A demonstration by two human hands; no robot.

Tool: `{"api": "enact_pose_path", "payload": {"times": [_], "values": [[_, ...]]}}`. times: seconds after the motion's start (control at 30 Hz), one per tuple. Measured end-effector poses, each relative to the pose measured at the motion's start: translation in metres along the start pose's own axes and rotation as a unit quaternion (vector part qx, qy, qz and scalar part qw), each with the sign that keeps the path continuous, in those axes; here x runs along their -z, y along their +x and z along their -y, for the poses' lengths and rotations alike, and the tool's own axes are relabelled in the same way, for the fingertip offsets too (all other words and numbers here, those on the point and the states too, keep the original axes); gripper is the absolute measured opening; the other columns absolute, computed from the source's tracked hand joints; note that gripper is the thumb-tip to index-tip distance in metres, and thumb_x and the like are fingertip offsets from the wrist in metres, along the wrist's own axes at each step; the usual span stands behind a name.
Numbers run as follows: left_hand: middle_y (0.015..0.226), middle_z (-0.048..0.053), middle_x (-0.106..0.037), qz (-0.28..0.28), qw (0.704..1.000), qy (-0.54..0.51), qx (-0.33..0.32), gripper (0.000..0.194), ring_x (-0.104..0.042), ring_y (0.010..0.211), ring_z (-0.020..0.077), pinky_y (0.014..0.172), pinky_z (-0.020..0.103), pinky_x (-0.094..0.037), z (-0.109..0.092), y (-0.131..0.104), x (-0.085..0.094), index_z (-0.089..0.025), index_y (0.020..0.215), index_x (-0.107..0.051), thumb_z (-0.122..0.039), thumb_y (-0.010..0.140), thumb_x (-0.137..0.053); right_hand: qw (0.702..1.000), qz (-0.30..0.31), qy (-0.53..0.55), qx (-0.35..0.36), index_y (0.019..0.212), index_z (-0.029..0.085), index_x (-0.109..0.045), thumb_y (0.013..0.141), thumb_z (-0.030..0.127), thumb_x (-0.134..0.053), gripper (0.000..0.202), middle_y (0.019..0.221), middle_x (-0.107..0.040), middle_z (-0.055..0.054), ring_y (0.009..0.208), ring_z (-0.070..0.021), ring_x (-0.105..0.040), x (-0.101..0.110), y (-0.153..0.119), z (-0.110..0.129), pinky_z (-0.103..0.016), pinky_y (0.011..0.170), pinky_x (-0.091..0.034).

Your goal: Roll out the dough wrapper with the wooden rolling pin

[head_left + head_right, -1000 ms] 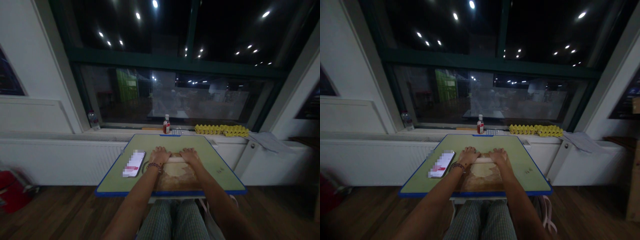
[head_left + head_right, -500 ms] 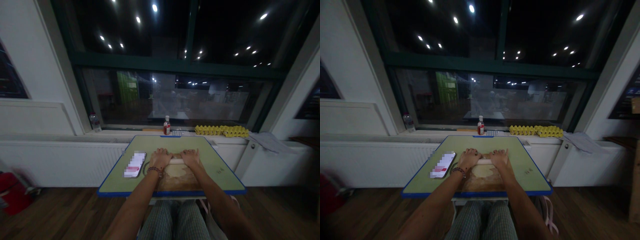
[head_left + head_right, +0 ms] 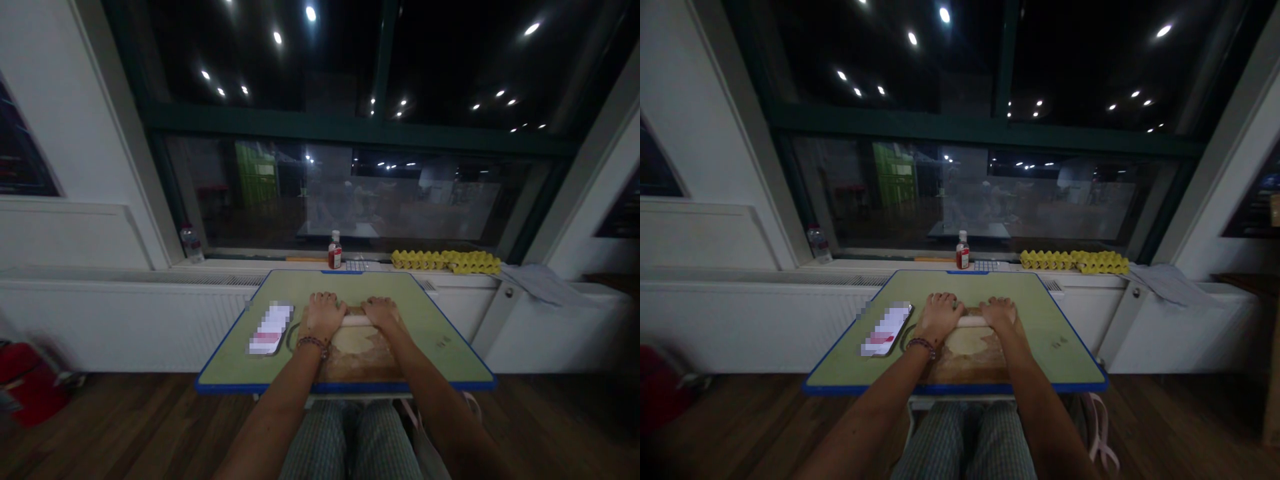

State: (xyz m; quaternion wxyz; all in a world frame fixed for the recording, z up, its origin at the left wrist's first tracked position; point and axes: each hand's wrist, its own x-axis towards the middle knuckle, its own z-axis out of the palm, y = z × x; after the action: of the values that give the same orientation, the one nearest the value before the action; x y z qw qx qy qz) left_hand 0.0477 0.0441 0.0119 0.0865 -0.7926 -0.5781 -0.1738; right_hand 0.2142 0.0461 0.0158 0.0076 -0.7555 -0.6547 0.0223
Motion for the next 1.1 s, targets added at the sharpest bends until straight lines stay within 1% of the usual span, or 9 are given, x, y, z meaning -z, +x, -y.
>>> {"api": "enact_pose_path", "payload": {"times": [0.13,0.3,0.43,0.5,0.67,0.8,0.93,1.0,1.1], "values": [[0.116,0.014,-0.066,-0.011,1.000,0.010,-0.004,0.039,-0.053,0.110,0.0293,0.102,0.045,-0.027,0.000,0.000,-0.001,-0.014,0.107,-0.068,-0.037,0.098,-0.037,1.000,-0.010,0.021,-0.018,0.123,0.020,-0.065,0.096,0.044,-0.034,0.047,0.127,-0.064,-0.012,0.120,-0.0292,-0.054,-0.001,0.006,0.000,-0.041,0.098,-0.038],[0.117,0.014,-0.065,-0.001,1.000,0.017,-0.015,0.040,-0.052,0.111,0.0286,0.101,0.045,-0.026,0.000,-0.001,-0.001,-0.015,0.108,-0.067,-0.038,0.099,-0.035,0.999,-0.006,0.027,-0.021,0.123,0.019,-0.065,0.096,0.043,-0.034,0.047,0.129,-0.063,-0.012,0.120,-0.0283,-0.055,0.002,0.007,0.001,-0.040,0.098,-0.038],[0.119,0.015,-0.064,-0.003,1.000,0.007,-0.022,0.044,-0.051,0.113,0.0293,0.102,0.045,-0.026,0.000,-0.001,-0.001,-0.014,0.111,-0.066,-0.039,0.101,-0.032,0.999,-0.011,-0.004,0.034,0.120,0.023,-0.067,0.094,0.039,-0.038,0.042,0.128,-0.063,-0.012,0.119,-0.0281,-0.056,0.003,0.006,0.000,-0.042,0.097,-0.039],[0.118,0.015,-0.065,-0.006,1.000,0.004,-0.020,0.045,-0.051,0.113,0.0297,0.102,0.045,-0.027,0.000,0.000,-0.001,-0.014,0.110,-0.067,-0.041,0.101,-0.032,0.999,-0.011,-0.004,0.044,0.121,0.025,-0.067,0.094,0.039,-0.039,0.041,0.129,-0.063,-0.012,0.119,-0.0283,-0.055,0.003,0.007,-0.001,-0.042,0.096,-0.040],[0.118,0.014,-0.065,-0.002,1.000,-0.006,-0.015,0.048,-0.052,0.113,0.0294,0.101,0.045,-0.029,0.000,0.005,-0.001,-0.014,0.110,-0.067,-0.045,0.100,-0.032,1.000,-0.007,0.020,0.012,0.120,0.024,-0.067,0.096,0.038,-0.037,0.042,0.130,-0.063,-0.012,0.121,-0.0290,-0.054,0.004,0.010,0.000,-0.041,0.095,-0.041],[0.119,0.014,-0.065,0.012,1.000,-0.005,-0.007,0.046,-0.051,0.114,0.0285,0.100,0.044,-0.030,0.000,0.008,0.000,-0.016,0.112,-0.066,-0.045,0.100,-0.033,0.998,-0.024,0.057,-0.028,0.118,0.019,-0.068,0.096,0.039,-0.037,0.044,0.127,-0.064,-0.013,0.121,-0.0294,-0.054,0.005,0.012,0.002,-0.038,0.093,-0.043],[0.119,0.015,-0.064,0.023,1.000,0.001,-0.014,0.045,-0.051,0.115,0.0283,0.099,0.043,-0.030,0.000,0.011,0.000,-0.016,0.112,-0.066,-0.045,0.100,-0.034,0.994,-0.082,0.075,-0.022,0.116,0.014,-0.068,0.095,0.038,-0.038,0.044,0.121,-0.067,-0.014,0.120,-0.0282,-0.053,0.002,0.016,0.002,-0.035,0.093,-0.042],[0.118,0.014,-0.065,0.021,1.000,0.005,-0.008,0.046,-0.051,0.114,0.0286,0.098,0.043,-0.031,-0.001,0.012,-0.001,-0.015,0.111,-0.066,-0.045,0.100,-0.033,0.989,-0.124,0.076,0.000,0.118,0.014,-0.067,0.096,0.036,-0.038,0.043,0.120,-0.067,-0.013,0.120,-0.0262,-0.053,-0.001,0.018,0.001,-0.033,0.094,-0.041],[0.118,0.014,-0.066,0.010,1.000,0.002,-0.001,0.048,-0.052,0.112,0.0289,0.098,0.043,-0.031,-0.001,0.013,-0.003,-0.014,0.110,-0.067,-0.045,0.100,-0.032,0.983,-0.159,0.074,0.048,0.119,0.016,-0.066,0.097,0.036,-0.037,0.042,0.120,-0.067,-0.011,0.119,-0.0231,-0.052,-0.003,0.018,0.000,-0.031,0.097,-0.038]]}}
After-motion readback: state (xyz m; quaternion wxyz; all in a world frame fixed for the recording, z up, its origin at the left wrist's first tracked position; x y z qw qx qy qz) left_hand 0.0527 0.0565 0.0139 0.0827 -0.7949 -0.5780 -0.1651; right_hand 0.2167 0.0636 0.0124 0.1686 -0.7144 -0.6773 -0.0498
